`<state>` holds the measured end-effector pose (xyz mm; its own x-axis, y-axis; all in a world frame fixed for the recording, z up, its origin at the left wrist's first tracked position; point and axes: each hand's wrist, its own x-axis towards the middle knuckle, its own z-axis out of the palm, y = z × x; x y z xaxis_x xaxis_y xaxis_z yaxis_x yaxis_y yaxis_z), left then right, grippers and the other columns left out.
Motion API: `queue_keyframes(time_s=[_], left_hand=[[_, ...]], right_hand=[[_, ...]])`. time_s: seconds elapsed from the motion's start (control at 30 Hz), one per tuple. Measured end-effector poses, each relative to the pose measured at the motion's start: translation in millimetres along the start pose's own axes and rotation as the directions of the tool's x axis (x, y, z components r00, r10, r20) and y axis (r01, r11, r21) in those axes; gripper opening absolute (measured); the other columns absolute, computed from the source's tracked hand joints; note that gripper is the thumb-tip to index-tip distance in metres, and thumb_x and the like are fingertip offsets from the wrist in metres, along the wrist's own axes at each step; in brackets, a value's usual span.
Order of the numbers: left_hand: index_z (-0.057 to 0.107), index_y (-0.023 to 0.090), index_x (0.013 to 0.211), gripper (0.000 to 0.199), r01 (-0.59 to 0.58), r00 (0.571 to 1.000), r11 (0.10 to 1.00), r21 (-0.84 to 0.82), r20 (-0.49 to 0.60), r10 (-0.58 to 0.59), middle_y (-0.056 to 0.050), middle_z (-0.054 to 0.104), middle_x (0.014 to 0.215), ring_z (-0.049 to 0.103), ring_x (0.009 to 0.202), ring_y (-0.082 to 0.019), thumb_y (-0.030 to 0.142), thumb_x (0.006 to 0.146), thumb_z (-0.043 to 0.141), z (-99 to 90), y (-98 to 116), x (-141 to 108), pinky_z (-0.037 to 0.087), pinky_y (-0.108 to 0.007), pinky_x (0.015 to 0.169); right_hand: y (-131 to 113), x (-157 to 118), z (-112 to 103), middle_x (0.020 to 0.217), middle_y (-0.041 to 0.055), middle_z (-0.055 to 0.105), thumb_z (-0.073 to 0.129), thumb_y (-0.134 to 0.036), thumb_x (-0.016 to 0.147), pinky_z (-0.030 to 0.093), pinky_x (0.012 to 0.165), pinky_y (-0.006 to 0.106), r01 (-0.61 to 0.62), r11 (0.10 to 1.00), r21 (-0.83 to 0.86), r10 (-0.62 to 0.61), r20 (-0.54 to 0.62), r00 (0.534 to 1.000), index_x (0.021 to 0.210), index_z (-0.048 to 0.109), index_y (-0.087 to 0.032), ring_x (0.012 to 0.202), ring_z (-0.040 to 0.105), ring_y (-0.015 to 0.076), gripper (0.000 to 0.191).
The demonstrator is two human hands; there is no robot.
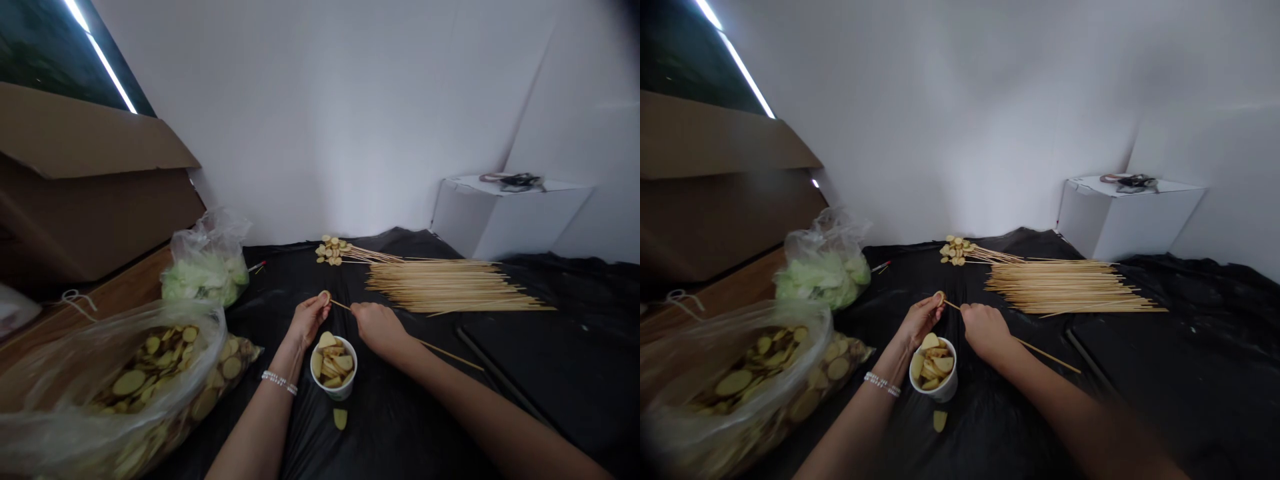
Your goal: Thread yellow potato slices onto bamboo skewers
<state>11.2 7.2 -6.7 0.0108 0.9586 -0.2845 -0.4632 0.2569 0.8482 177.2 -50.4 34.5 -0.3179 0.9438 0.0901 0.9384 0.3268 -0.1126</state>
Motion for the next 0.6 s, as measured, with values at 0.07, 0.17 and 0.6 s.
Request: queue_keyframes(time_s=[0.07, 0.17, 0.6], left_hand=[[0.070, 0.007, 0.073, 0.013, -0.007, 1.000, 1.000, 0.002, 0.002, 0.007, -0.006, 0.064, 0.062, 0.055, 0.048, -0.004, 0.016, 0.067, 0.077, -0.3, -1.2, 0.5, 0.047, -0.011, 0.047], [0.070, 0.007, 0.075, 0.015, -0.016, 1.000, 1.000, -0.008, 0.008, 0.016, -0.006, 0.066, 0.065, 0.057, 0.050, -0.005, 0.018, 0.067, 0.077, -1.3, -3.3, 2.5, 0.048, -0.012, 0.049], [0.070, 0.008, 0.080, 0.008, -0.055, 0.996, 0.994, -0.099, -0.077, 0.048, -0.008, 0.067, 0.074, 0.061, 0.055, -0.007, 0.015, 0.077, 0.067, -6.7, 0.3, 10.9, 0.049, -0.012, 0.047]], right_hand=[[1.1, 1.5, 1.5, 0.091, 0.0110, 0.068, 0.036, -0.011, 0.088, 0.044, 0.066, 0.028, -0.013, 1.000, 0.012, 0.013, 0.009, 1.000, 0.098, 0.059, -0.017, 0.083, 0.066, 0.0219, 0.026], [5.1, 4.4, 4.1, 0.088, 0.0104, 0.068, 0.033, -0.018, 0.092, 0.043, 0.065, 0.027, -0.034, 0.999, 0.042, 0.033, 0.015, 0.999, 0.096, 0.059, -0.019, 0.082, 0.066, 0.0219, 0.026], [4.7, 3.4, 10.7, 0.095, 0.0072, 0.064, 0.033, -0.025, 0.095, 0.036, 0.062, 0.024, -0.006, 0.999, 0.035, 0.010, -0.114, 0.993, 0.096, 0.055, -0.018, 0.082, 0.062, 0.0175, 0.023]])
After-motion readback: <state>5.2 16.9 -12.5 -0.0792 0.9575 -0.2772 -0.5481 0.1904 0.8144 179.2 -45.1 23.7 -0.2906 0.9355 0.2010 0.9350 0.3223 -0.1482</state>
